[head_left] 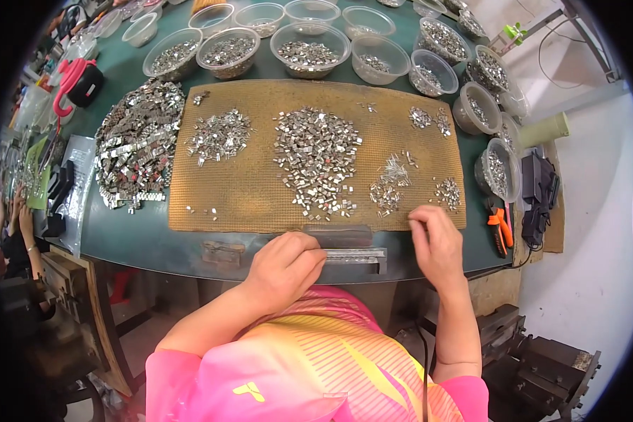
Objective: The person sorts and aligns small metal parts onto a tray by hand, then processes them with a manual press.
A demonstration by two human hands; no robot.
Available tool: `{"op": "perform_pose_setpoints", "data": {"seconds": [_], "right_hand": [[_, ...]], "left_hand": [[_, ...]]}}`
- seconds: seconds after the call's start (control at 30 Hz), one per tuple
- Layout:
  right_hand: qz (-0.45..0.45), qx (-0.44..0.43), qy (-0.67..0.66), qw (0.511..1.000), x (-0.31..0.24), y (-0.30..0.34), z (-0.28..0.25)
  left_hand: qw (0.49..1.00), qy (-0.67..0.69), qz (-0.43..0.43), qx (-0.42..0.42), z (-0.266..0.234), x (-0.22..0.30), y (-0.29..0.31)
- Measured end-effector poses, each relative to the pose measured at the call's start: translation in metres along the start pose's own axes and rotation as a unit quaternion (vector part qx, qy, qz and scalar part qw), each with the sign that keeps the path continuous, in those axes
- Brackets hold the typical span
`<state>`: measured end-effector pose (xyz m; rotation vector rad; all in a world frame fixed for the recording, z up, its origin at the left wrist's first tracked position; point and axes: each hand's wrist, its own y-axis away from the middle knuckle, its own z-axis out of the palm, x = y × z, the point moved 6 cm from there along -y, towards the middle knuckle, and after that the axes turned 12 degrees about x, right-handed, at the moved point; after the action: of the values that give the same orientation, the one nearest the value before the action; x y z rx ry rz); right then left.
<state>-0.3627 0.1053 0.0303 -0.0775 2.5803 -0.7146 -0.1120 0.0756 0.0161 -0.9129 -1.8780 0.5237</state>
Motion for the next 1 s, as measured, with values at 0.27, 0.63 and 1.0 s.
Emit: {"op": "perform_pose_setpoints", "data": {"seconds": [0.27,0.63,1.0], "right_hand": [[-0.064,-0.096,-0.142,0.983,-0.055,0.007,0.01],[-0.104,-0.094,-0.029,0.99,-0.07,0.011,0.015],[-0.069,-0.095,-0.093,0.989,-0.052,0.006,0.01]], "left_hand": [[0.999,0.0,0.011,-0.051,-0.004,-0.005,-0.005],[0.998,0.019,-0.017,-0.051,-0.001,-0.01,-0.002],[0.997,0.033,-0.012,-0.071,-0.007,-0.011,-0.005]]}}
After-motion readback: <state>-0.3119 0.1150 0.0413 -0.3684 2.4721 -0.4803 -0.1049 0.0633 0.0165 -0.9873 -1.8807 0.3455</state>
